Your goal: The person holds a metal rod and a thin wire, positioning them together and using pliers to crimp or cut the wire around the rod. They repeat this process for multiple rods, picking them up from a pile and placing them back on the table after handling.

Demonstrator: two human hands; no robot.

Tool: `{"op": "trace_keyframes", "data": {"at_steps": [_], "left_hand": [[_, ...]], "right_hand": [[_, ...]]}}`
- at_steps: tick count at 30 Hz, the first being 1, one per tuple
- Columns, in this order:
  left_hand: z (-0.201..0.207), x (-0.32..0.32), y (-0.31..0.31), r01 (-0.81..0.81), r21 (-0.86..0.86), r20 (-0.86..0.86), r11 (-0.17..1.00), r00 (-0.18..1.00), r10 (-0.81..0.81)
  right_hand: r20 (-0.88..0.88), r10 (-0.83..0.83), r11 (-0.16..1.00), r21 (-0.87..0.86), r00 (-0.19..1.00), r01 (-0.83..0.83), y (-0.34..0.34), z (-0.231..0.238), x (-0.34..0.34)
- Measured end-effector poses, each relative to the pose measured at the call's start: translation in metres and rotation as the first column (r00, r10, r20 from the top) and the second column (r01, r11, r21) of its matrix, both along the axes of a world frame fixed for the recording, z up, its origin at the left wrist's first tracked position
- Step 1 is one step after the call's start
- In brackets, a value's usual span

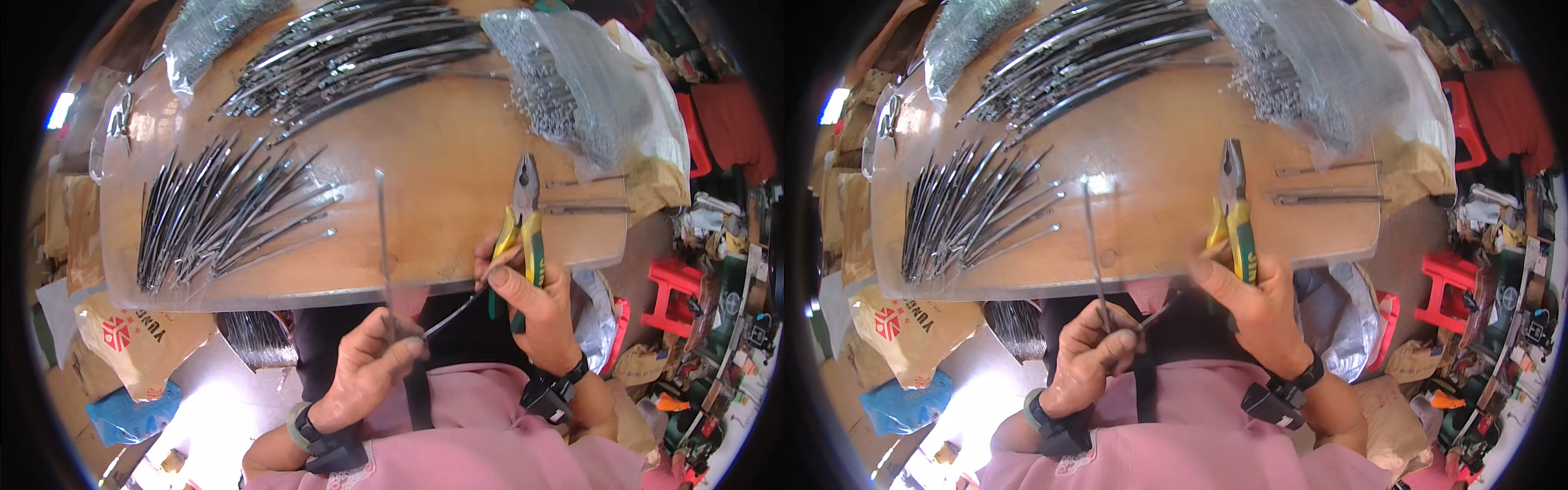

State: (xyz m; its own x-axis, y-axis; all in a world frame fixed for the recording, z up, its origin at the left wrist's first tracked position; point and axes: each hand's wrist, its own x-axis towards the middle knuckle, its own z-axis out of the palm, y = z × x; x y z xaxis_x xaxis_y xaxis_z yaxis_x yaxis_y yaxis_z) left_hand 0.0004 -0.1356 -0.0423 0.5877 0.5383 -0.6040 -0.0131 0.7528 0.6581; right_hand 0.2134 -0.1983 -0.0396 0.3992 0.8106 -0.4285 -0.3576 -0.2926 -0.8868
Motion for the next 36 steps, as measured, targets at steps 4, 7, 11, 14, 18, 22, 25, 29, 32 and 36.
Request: {"op": "trace_keyframes", "data": {"at_steps": [4,7,11,14,18,22,25,29,32,36], "left_hand": [[0.009,0.001,0.005,0.256,0.079,0.011,0.963,0.966,-0.258],[0.017,-0.023,0.028,0.235,0.373,-0.256,0.898,0.956,-0.143],[0.020,-0.068,0.073,0.357,0.847,-0.482,0.394,0.829,0.285],[0.030,-0.083,0.105,0.574,0.806,-0.578,0.142,0.712,0.399],[0.024,-0.075,0.117,0.772,0.635,-0.665,-0.042,0.572,0.480],[0.018,-0.041,0.120,0.805,0.581,-0.747,-0.118,0.585,0.316],[-0.009,-0.043,0.144,0.767,0.596,-0.646,-0.238,0.634,0.425],[-0.017,-0.065,0.172,0.712,0.606,-0.507,-0.355,0.689,0.518],[-0.003,-0.071,0.175,0.659,0.704,-0.483,-0.264,0.717,0.502],[0.015,-0.025,0.175,0.475,0.858,-0.413,-0.197,0.864,0.287]], "right_hand": [[0.216,0.052,0.994,0.085,0.975,-0.072,0.002,-0.007,-0.010],[0.580,0.150,0.968,0.079,0.801,-0.239,0.013,0.015,0.011],[0.882,0.019,0.978,0.081,0.471,-0.190,0.035,0.056,0.066],[0.985,0.012,0.919,0.057,0.173,-0.389,0.075,0.067,0.084],[0.992,-0.024,0.860,-0.044,-0.128,-0.508,0.118,0.045,0.086],[0.899,-0.016,0.790,-0.257,-0.437,-0.557,0.123,0.033,0.102],[0.906,-0.057,0.835,-0.187,-0.419,-0.518,0.126,0.038,0.093],[0.874,-0.049,0.793,-0.259,-0.483,-0.551,0.133,0.033,0.107],[0.864,-0.036,0.798,-0.277,-0.502,-0.535,0.126,0.034,0.114],[0.897,-0.130,0.776,-0.173,-0.422,-0.606,0.110,0.043,0.097]]}}
